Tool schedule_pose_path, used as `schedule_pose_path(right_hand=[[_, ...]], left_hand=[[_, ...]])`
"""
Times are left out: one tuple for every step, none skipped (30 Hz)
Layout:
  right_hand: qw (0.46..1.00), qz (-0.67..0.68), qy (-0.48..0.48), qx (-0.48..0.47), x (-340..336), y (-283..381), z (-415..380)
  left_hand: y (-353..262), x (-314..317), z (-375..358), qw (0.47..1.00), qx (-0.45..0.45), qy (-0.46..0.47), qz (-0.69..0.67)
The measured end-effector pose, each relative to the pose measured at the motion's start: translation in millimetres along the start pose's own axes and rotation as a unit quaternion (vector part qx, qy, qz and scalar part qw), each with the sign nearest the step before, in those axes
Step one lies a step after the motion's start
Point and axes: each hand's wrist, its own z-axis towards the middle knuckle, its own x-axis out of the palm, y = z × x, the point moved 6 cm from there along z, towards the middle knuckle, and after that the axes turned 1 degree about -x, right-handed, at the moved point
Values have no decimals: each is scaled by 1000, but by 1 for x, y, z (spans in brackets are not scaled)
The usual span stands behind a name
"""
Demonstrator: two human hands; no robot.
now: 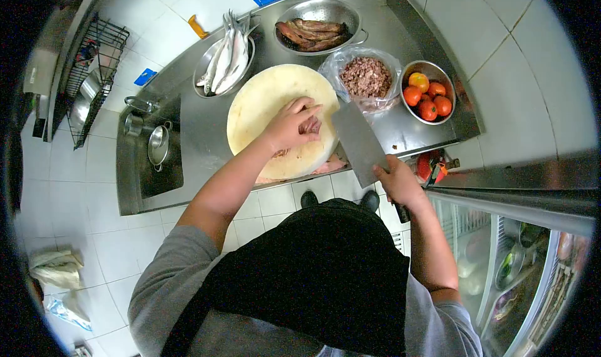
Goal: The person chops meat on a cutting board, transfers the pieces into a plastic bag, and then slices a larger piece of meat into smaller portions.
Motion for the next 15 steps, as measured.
schedule_pose_path(right_hand=[[1000,-1,0,-3,-1,1,1],[1000,0,6,9,-1,0,3],[1000,1,13,20,-1,-1,5],[1000,-1,13,17,-1,0,6],[1000,-2,14,11,-2,0,7],[1000,-4,15,5,-2,1,8],[1000,-6,16,2,-3,2,9],[1000,-1,24,1,-3,2,10],[999,3,32,0,-3,2,11],[999,2,34,-1,-3,1,12],[999,-5,30,-11,-4,0,14],[999,-12,26,-21,-4,-1,17],[999,-13,28,-23,-3,-4,21],[998,-23,23,-49,-3,-4,25],[996,-32,18,-75,-4,-3,28]], left_hand=[[-2,1,0,1000,0,-2,2],[-1,5,-1,1000,-7,16,-7],[0,9,-2,999,-14,34,-16],[0,12,-1,999,-14,31,-14],[3,14,0,999,-41,21,-20],[5,16,1,997,-68,10,-26],[5,19,1,997,-69,7,-24],[9,21,1,993,-120,4,-19],[11,20,0,985,-170,1,-14],[8,19,1,985,-172,-1,-13],[7,17,1,982,-191,-7,4],[7,13,1,977,-210,-14,22],[8,13,1,977,-212,-16,24],[12,13,1,978,-209,-5,23],[18,14,1,978,-206,7,21]])
